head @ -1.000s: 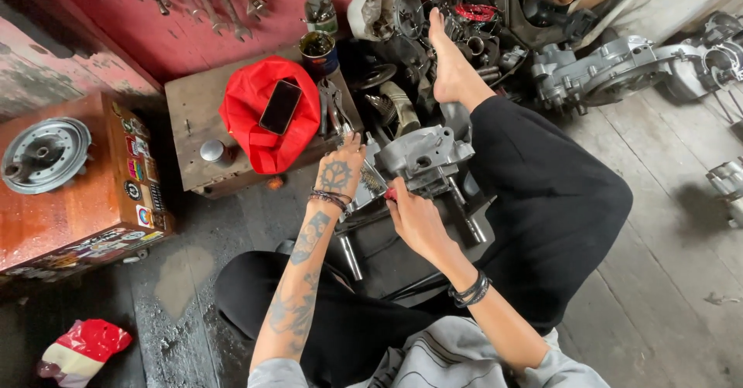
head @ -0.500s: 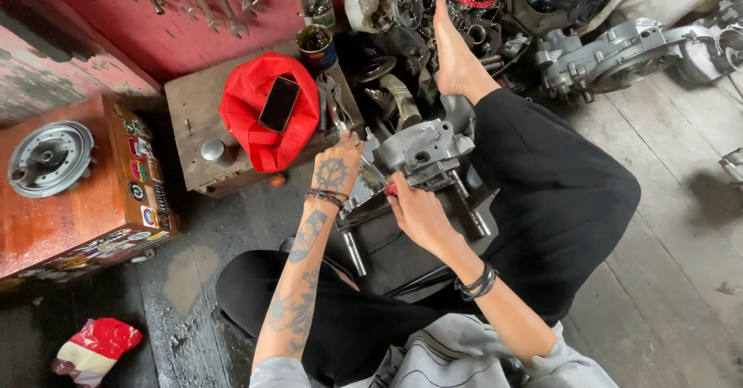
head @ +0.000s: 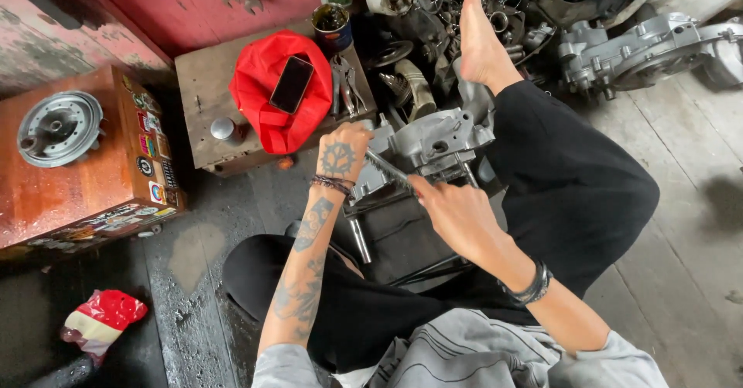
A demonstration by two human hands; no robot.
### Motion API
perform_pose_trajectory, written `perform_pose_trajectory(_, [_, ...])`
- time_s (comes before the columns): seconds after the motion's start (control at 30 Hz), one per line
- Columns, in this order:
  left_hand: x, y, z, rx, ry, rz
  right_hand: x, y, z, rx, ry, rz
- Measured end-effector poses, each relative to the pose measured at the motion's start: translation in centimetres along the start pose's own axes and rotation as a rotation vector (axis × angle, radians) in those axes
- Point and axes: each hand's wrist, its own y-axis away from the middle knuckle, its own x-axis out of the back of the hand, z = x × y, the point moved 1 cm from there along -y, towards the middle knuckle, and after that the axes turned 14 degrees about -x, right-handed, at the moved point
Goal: The person sits on the floor and cleans a metallic engine casing using a wire brush and a metal file. They scrub various surfaces of the part and then use the file to scrape or smooth specific areas.
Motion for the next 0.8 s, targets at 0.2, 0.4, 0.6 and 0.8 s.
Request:
perform_pose_trajectory(0.2, [1.0,-0.6,1.0,-0.046,-0.047,0.191,5.3,2.0,0.2,-0.061,0.041,-0.043])
perform_pose_trajectory(0.4, [-0.4,-0.3,0.8,-0.095,0.006,0.218,7.5,2.4,1.0,-0.06,0.072,-0.054])
perform_pose_trajectory(0.6, [4.5,-1.0,0.8,-0.103,-0.01,0.328,8.0,1.9,1.6,-0.106,0.065,0.068])
perform_pose_trajectory(0.8, [-1.5,0.5,-1.2,0.075,-0.112,0.162,-2.8,-1.3,-3.0,0.067,0.147,0.269])
